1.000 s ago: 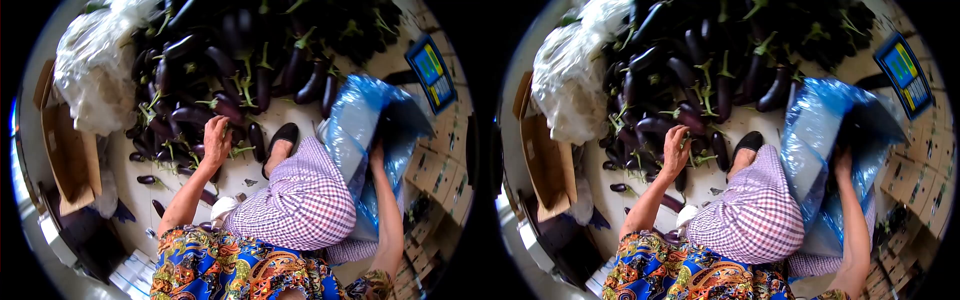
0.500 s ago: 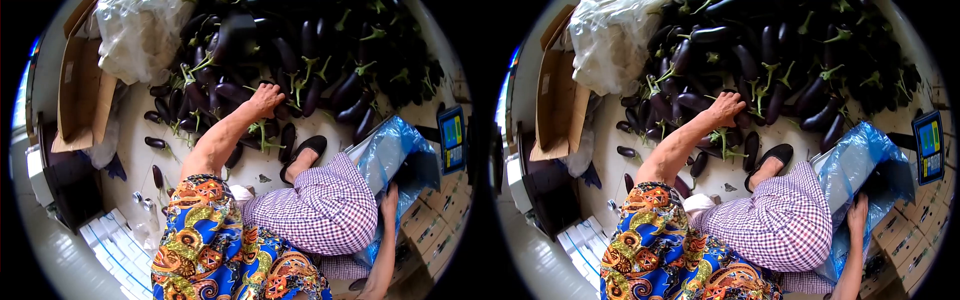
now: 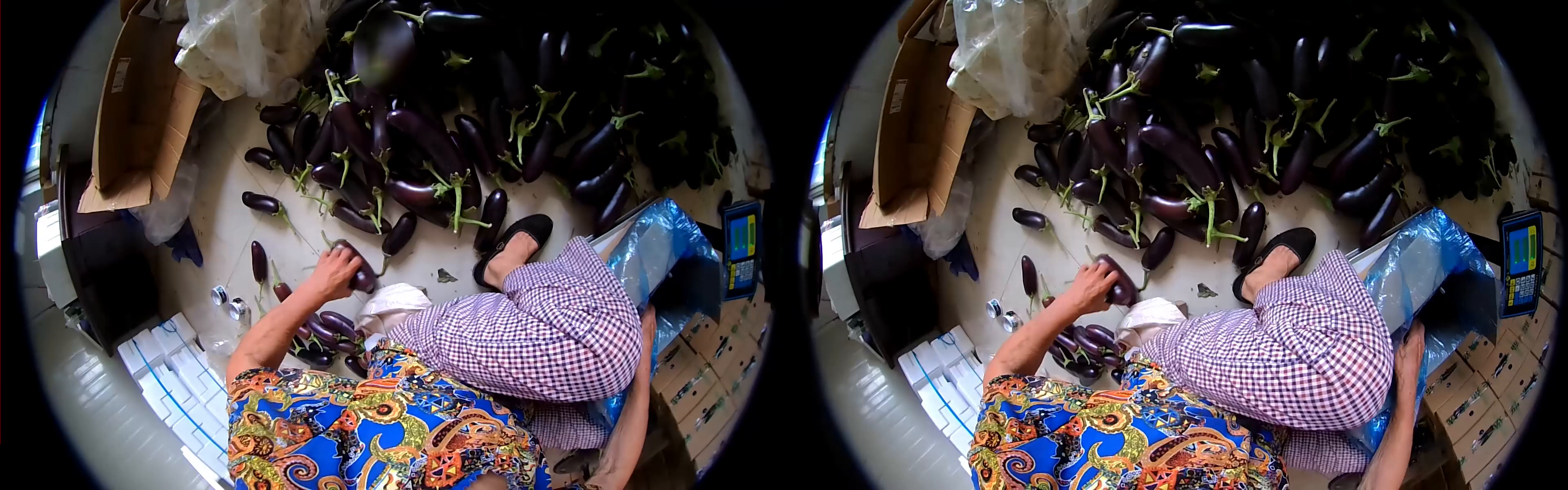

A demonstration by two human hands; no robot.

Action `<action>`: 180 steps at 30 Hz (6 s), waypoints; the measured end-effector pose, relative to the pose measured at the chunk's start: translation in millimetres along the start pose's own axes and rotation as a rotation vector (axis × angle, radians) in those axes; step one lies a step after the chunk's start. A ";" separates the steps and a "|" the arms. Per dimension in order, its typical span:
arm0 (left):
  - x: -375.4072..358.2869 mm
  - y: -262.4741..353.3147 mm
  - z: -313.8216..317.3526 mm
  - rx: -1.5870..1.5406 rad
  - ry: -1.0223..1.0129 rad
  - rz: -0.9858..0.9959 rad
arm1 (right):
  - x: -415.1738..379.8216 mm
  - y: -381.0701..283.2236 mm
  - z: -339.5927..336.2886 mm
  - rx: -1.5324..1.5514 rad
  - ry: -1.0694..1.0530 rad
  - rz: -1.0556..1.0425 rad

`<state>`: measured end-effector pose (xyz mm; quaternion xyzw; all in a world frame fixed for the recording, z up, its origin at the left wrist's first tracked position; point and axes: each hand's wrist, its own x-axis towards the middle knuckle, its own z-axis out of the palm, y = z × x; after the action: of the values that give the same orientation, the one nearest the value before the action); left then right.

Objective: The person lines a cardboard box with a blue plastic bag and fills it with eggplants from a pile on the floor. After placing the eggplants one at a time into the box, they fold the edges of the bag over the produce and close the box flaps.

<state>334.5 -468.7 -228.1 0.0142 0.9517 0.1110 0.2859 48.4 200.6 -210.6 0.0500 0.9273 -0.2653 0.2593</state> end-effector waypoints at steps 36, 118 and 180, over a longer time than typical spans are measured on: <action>217.9 106.5 -153.3 -1.979 0.078 0.199 | -18.8 21.5 15.9 -0.035 0.130 -0.007; 277.4 536.9 -222.6 -0.067 -0.543 0.630 | -56.8 14.0 -42.8 0.379 0.074 0.270; 298.2 365.3 -247.9 -0.836 0.460 0.892 | -96.1 -192.3 -81.0 1.317 -0.140 0.084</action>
<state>-63.8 -135.9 -108.0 0.2712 0.7679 0.5801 -0.0171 50.1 82.6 -13.5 0.2169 0.5494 -0.7690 0.2444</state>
